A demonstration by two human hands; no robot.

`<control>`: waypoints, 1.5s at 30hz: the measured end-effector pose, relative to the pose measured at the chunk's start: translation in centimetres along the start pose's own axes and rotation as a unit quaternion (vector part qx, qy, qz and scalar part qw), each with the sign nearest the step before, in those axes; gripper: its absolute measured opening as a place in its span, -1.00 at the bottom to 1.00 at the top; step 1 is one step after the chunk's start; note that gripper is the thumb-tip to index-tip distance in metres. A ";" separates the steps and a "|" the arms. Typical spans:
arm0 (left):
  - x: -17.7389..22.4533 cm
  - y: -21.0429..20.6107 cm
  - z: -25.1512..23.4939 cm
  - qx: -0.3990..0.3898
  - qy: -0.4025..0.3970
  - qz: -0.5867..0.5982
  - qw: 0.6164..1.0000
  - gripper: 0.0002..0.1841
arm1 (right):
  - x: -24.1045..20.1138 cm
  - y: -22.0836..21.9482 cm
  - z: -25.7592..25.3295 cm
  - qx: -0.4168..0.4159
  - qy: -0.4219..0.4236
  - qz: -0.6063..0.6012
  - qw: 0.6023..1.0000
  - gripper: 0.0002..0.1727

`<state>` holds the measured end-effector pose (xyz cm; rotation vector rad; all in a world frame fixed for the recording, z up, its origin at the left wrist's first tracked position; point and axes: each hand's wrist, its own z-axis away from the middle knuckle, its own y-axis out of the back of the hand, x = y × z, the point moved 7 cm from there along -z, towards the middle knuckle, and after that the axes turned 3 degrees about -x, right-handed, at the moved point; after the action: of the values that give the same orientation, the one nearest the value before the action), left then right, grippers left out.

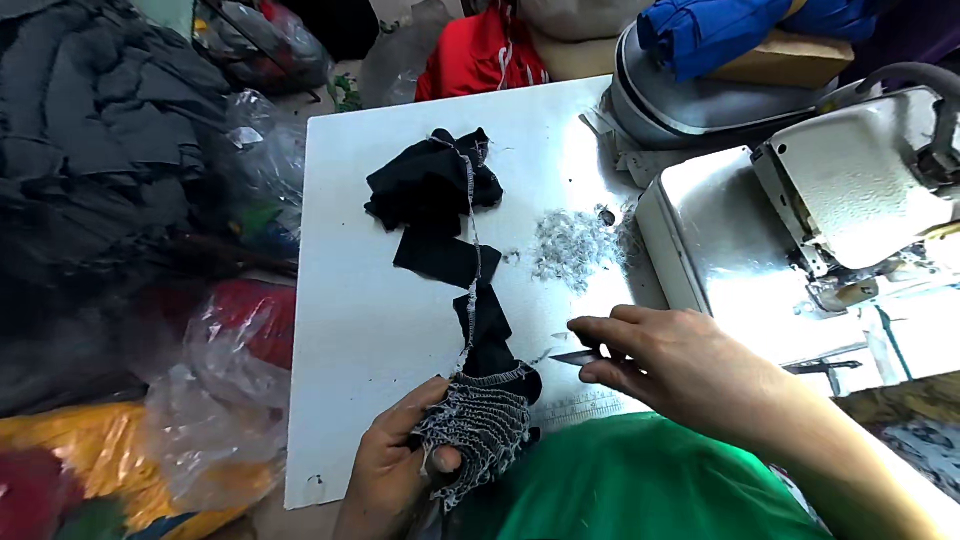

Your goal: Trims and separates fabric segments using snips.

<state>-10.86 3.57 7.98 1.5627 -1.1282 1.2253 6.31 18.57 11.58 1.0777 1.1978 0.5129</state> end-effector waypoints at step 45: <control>-0.3 2.6 1.5 0.062 0.077 0.107 0.989 -0.72 | 5.4 2.0 -4.6 0.069 -0.230 -0.176 0.955 -0.84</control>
<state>-13.05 1.49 7.64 1.4368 -1.1579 1.5584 4.31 25.57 10.81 1.0014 0.9862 -0.1006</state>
